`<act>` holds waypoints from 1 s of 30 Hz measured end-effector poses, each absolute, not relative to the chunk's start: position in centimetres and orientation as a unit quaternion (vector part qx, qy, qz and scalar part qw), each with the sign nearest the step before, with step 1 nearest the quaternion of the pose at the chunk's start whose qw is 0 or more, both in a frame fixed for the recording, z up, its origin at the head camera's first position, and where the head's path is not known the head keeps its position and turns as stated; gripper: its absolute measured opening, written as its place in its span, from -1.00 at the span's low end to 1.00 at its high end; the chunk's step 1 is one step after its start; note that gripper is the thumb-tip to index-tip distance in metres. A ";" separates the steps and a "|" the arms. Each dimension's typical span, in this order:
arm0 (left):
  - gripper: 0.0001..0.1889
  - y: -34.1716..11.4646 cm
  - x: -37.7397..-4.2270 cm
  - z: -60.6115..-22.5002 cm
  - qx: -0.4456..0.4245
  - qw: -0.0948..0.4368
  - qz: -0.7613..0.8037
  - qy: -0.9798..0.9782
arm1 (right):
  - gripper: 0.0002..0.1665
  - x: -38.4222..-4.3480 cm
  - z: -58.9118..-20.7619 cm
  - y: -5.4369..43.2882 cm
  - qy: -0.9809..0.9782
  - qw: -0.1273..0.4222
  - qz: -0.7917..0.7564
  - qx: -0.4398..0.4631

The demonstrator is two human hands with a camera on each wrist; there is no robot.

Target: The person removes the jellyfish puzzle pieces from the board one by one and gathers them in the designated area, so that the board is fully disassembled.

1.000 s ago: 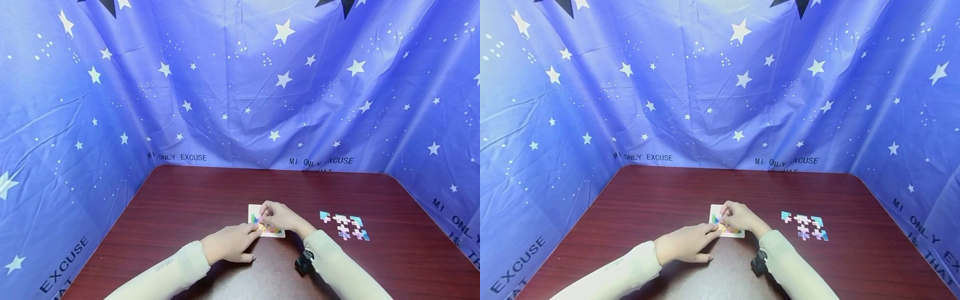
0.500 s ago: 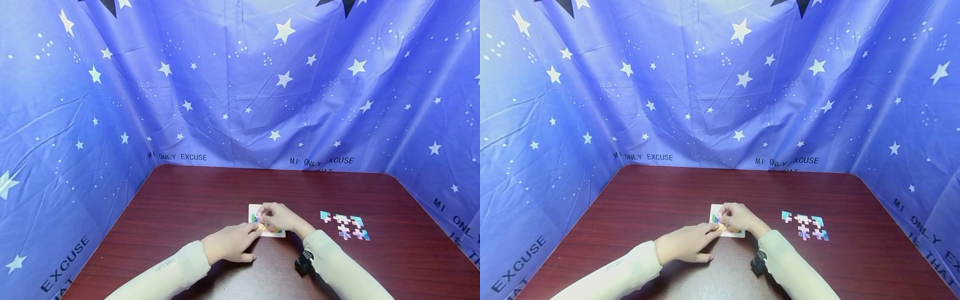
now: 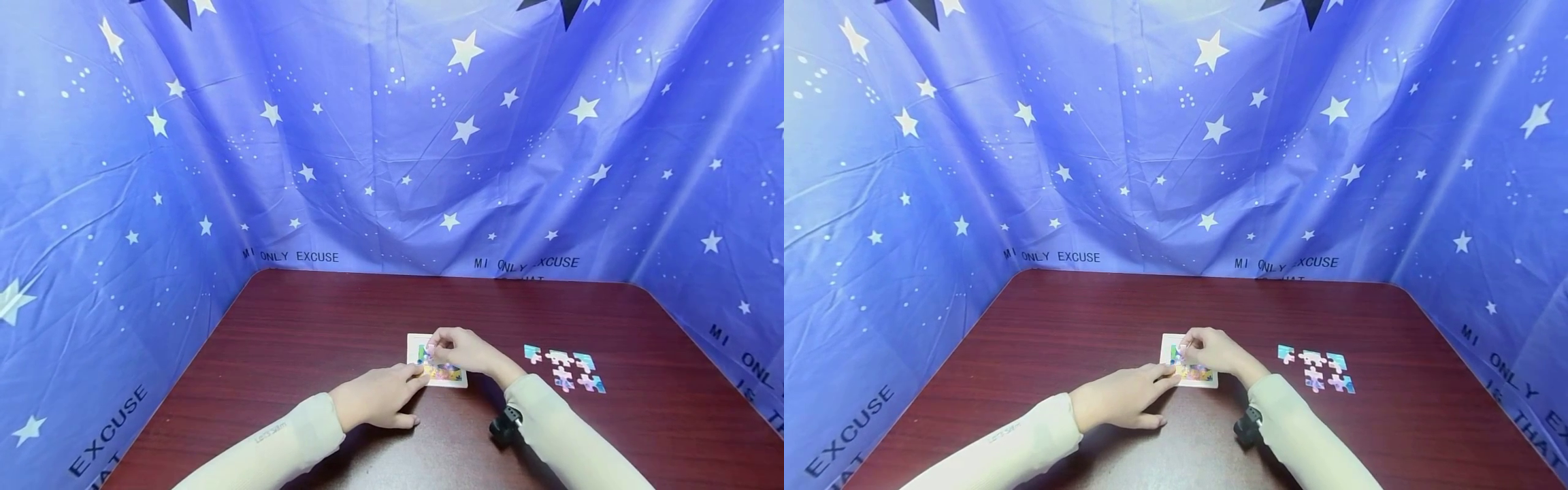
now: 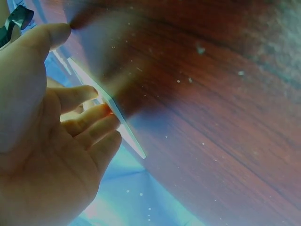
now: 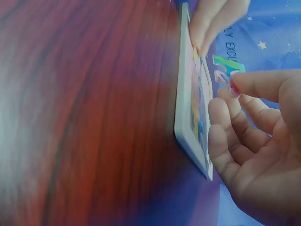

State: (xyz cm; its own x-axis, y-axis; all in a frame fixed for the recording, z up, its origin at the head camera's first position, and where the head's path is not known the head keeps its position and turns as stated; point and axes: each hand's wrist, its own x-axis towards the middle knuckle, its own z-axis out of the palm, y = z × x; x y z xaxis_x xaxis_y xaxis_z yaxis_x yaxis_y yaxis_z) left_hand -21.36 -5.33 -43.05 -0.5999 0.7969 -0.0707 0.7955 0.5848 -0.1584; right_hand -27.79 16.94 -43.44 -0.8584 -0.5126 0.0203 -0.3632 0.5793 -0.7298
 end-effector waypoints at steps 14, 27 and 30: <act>-0.28 -5.6 -21.5 -43.0 -0.449 0.008 0.072 -0.891 | -0.85 -27.7 -43.1 22.0 0.893 0.071 -0.377 -0.236; -0.28 -5.6 -21.7 -43.3 -0.444 -0.005 0.060 -0.894 | -0.83 -26.2 -42.8 27.6 0.899 0.073 -0.376 -0.214; -0.28 -5.5 -21.6 -43.3 -0.444 -0.007 0.058 -0.894 | -0.84 -25.7 -42.7 28.8 0.897 0.068 -0.381 -0.212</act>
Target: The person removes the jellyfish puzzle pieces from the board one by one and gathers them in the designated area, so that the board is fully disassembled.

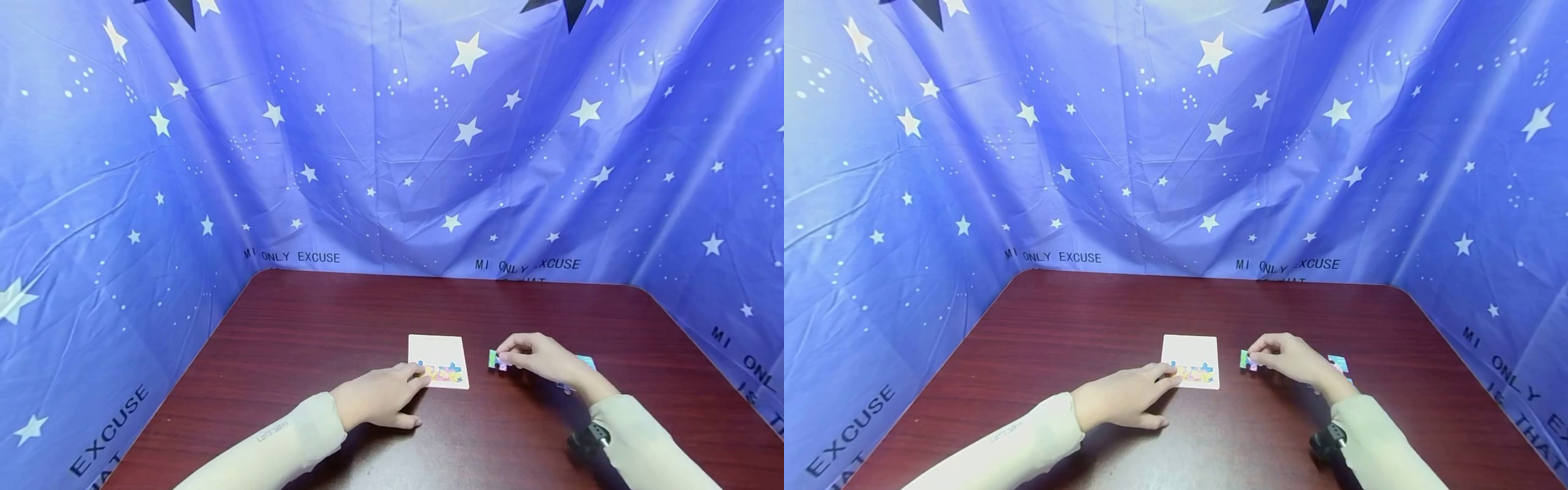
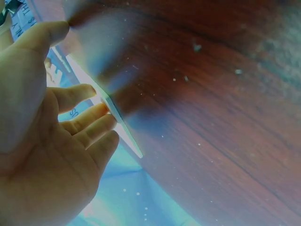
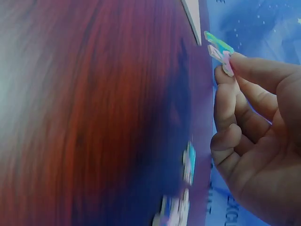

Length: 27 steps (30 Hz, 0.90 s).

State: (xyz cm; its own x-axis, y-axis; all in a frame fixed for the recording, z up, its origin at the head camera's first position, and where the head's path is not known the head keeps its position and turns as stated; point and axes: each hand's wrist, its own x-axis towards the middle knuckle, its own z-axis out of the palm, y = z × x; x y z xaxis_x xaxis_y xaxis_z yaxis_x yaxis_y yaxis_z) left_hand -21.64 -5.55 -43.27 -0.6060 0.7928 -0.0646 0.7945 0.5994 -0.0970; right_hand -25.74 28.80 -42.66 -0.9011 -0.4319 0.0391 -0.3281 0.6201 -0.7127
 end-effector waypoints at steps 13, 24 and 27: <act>-0.28 -5.6 -21.4 -43.1 0.450 -0.005 -0.060 0.891 | -0.83 -24.1 -43.0 33.3 0.901 0.093 -0.380 -0.188; -0.28 -5.8 -21.4 -43.3 0.458 -0.018 -0.065 0.886 | -0.83 -23.9 -43.5 34.3 0.903 0.097 -0.378 -0.179; -0.29 -5.8 -21.5 -43.3 0.459 -0.019 -0.069 0.886 | -0.84 -23.7 -43.4 34.2 0.911 0.092 -0.363 -0.170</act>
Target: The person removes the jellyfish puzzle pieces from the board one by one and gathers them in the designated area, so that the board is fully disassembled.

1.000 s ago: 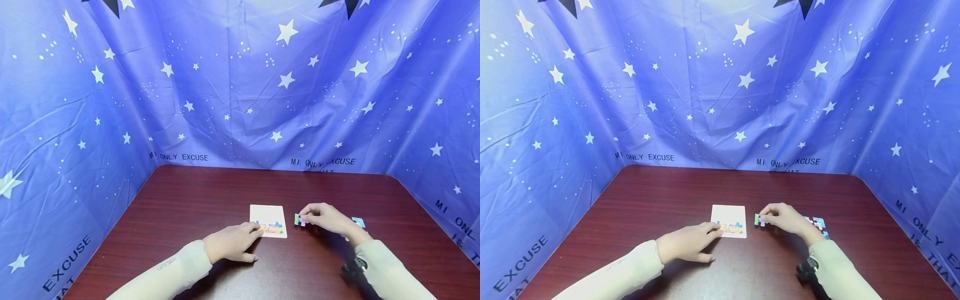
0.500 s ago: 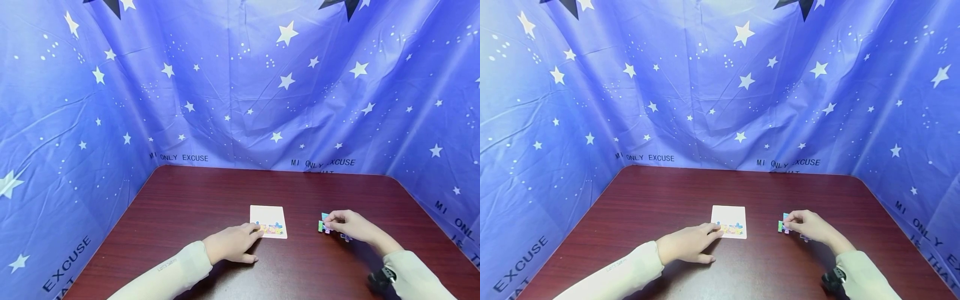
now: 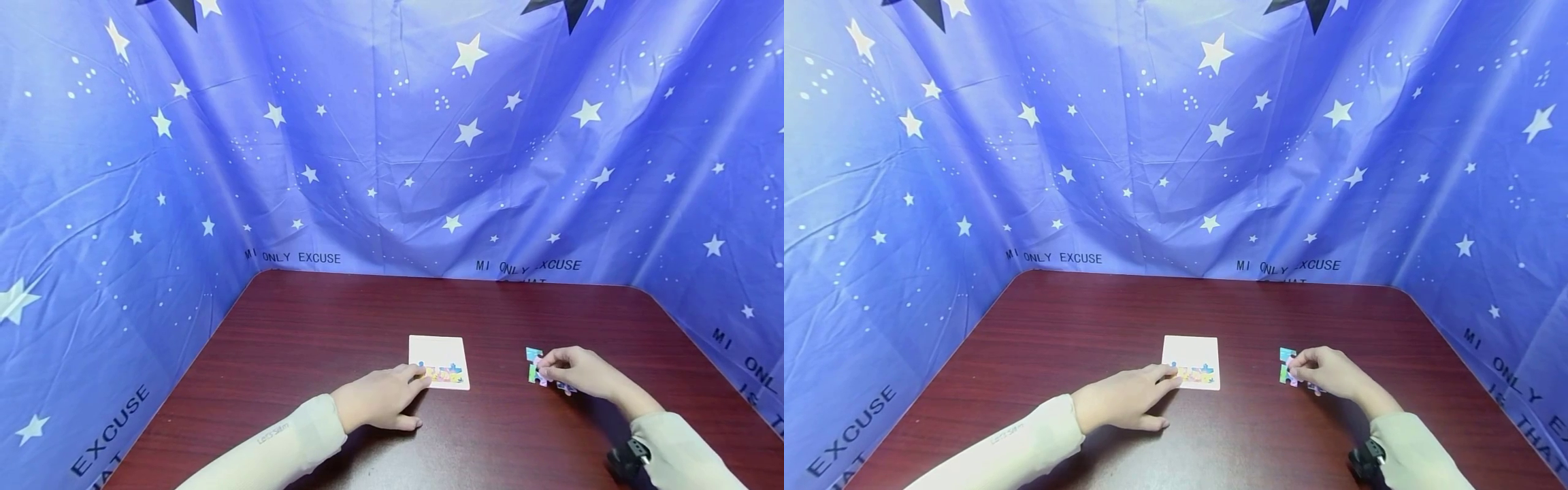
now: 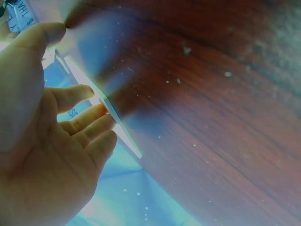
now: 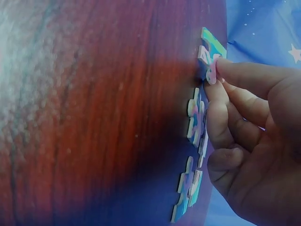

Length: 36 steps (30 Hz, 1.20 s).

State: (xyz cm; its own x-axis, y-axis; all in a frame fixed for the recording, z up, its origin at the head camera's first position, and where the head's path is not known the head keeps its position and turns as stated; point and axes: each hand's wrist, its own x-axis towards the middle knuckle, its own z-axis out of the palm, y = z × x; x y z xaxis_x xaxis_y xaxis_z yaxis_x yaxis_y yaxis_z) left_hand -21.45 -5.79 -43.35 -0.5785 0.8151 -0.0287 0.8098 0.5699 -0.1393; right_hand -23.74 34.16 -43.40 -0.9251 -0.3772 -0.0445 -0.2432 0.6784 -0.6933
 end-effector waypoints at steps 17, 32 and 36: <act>-0.29 -5.8 -21.5 -43.5 -0.464 0.028 0.075 -0.882 | -0.90 -23.8 -43.4 33.7 0.929 0.079 -0.341 -0.123; -0.29 -5.8 -21.5 -43.5 -0.462 0.027 0.074 -0.883 | -0.91 -23.8 -43.9 33.6 0.936 0.066 -0.326 -0.117; -0.29 -5.8 -21.5 -43.4 -0.460 0.025 0.072 -0.885 | -0.94 -23.8 -43.8 33.5 0.937 0.064 -0.326 -0.111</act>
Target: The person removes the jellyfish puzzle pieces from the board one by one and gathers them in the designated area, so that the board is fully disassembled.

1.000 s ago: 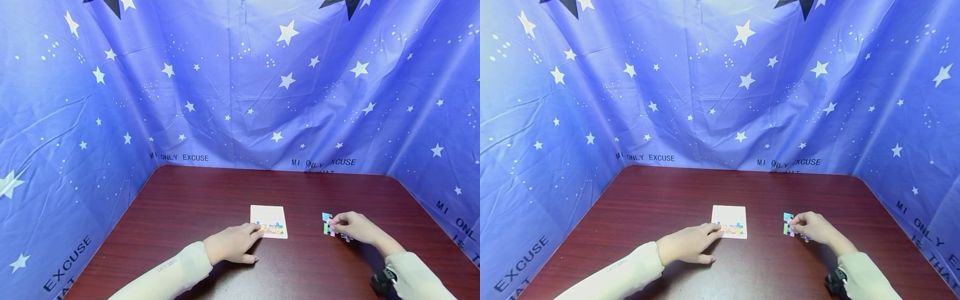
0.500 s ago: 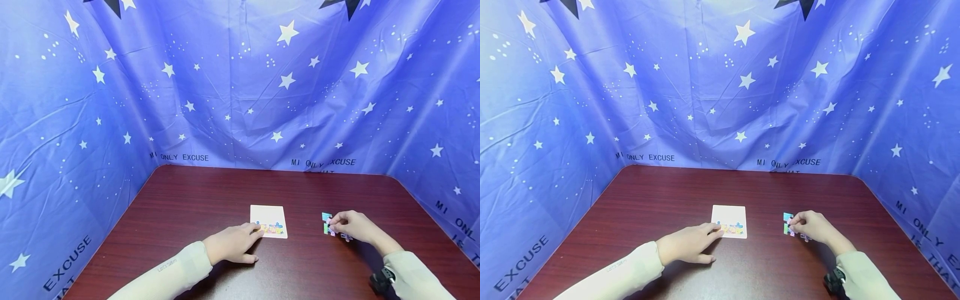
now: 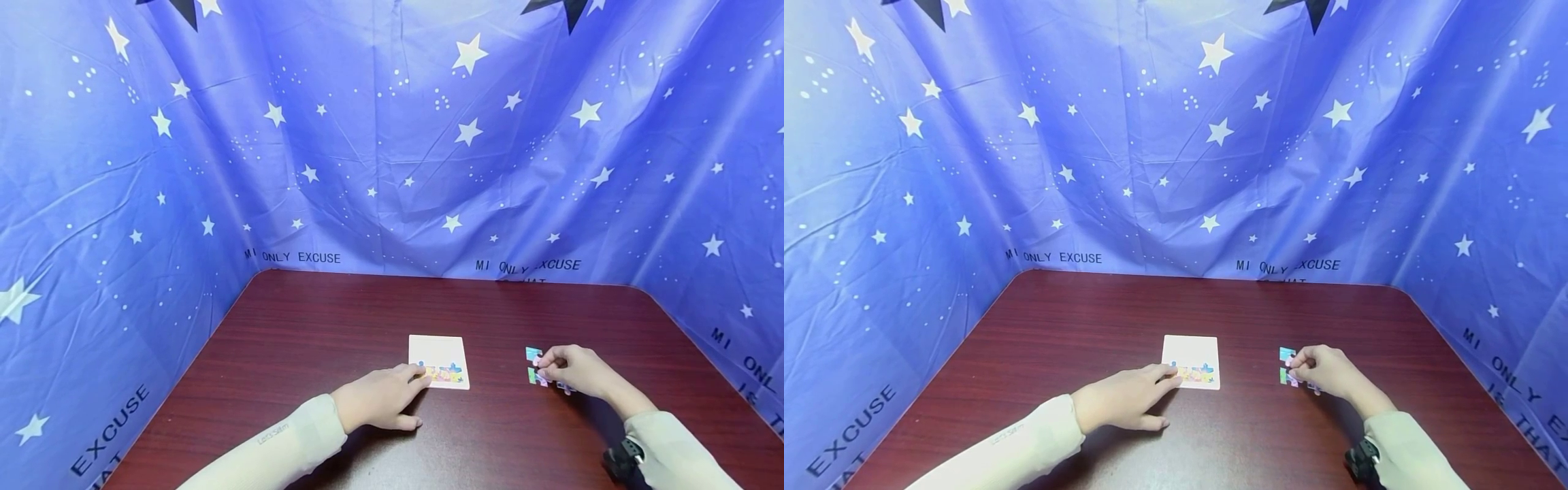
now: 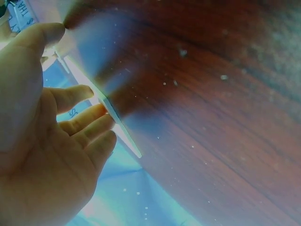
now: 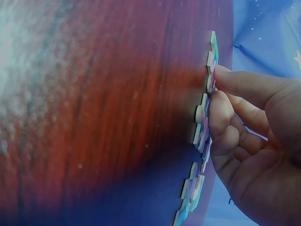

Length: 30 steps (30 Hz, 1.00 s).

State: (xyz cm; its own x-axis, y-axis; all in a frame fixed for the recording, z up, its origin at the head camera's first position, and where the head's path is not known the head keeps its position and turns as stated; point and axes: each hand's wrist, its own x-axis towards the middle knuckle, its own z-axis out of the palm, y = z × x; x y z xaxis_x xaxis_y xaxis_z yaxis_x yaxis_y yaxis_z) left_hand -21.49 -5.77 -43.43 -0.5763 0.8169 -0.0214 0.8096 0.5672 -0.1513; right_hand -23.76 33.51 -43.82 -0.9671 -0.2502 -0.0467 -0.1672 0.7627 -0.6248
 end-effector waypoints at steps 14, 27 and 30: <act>-0.35 -5.5 -21.8 -43.1 -0.467 0.031 0.067 -0.881 | -0.90 -23.6 -43.3 33.6 0.934 0.056 -0.329 -0.129; -0.40 -4.9 -22.1 -43.6 -0.466 0.007 0.046 -0.883 | -0.95 -23.7 -42.2 31.8 0.922 0.048 -0.340 -0.177; -0.40 -4.9 -22.2 -43.6 -0.468 0.010 0.049 -0.882 | -0.92 -23.8 -42.0 31.0 0.923 0.048 -0.336 -0.181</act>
